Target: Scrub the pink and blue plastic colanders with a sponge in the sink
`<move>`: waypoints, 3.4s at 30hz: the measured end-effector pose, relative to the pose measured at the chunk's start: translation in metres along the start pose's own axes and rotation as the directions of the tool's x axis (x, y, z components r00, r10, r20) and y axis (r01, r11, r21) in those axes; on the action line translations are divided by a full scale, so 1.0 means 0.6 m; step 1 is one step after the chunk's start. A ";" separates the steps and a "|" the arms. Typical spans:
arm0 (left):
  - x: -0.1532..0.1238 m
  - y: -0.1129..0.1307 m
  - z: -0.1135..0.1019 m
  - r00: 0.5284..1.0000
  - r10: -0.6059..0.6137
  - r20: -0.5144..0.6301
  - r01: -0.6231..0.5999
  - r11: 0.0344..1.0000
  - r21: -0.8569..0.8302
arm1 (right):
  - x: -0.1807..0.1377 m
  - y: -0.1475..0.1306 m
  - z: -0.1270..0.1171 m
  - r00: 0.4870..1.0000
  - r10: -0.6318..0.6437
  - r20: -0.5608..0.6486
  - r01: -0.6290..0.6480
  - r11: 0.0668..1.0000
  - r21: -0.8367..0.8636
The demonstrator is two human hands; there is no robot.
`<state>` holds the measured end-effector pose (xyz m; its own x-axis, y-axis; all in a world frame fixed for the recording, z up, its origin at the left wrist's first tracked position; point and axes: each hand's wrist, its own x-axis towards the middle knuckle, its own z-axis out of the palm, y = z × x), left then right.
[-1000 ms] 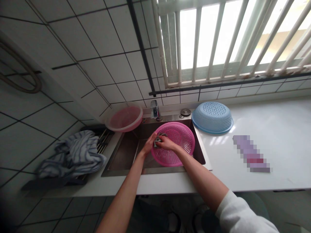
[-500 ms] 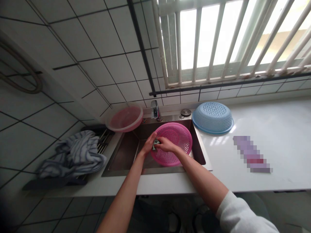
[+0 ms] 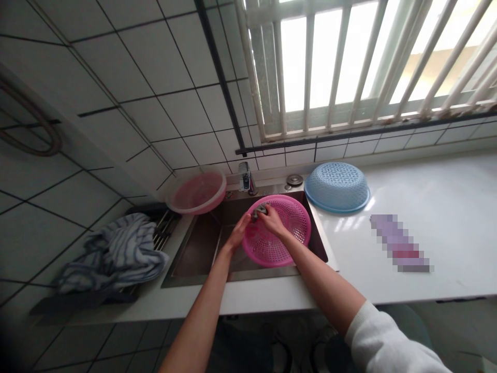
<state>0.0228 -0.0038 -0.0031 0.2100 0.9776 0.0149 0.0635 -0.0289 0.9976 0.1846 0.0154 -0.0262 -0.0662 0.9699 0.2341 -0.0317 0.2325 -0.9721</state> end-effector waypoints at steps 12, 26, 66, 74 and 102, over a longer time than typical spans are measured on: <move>-0.001 0.001 0.006 1.000 -0.010 -0.018 0.010 0.999 0.037 | 0.005 0.004 -0.011 0.997 0.046 -0.065 -0.046 0.999 0.015; 0.005 -0.011 0.000 0.999 -0.004 -0.031 0.006 0.999 0.051 | 0.002 0.008 -0.004 0.998 0.056 0.023 -0.056 0.998 0.022; 0.002 0.007 -0.003 0.999 0.036 -0.007 -0.035 0.997 0.072 | -0.013 0.001 0.018 0.933 0.015 0.360 -0.005 1.000 -0.029; 0.003 -0.007 -0.003 0.996 -0.009 -0.083 0.012 0.999 0.040 | -0.017 -0.006 0.018 0.974 0.027 0.226 -0.030 0.999 0.012; -0.001 -0.008 0.001 1.000 -0.028 -0.005 0.028 0.998 -0.053 | -0.002 0.003 0.006 0.997 -0.028 0.074 0.035 0.995 -0.092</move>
<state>0.0231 -0.0046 -0.0077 0.2034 0.9790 -0.0126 0.0178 0.0091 0.9998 0.1812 0.0146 -0.0280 -0.1388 0.9551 0.2617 0.0582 0.2716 -0.9606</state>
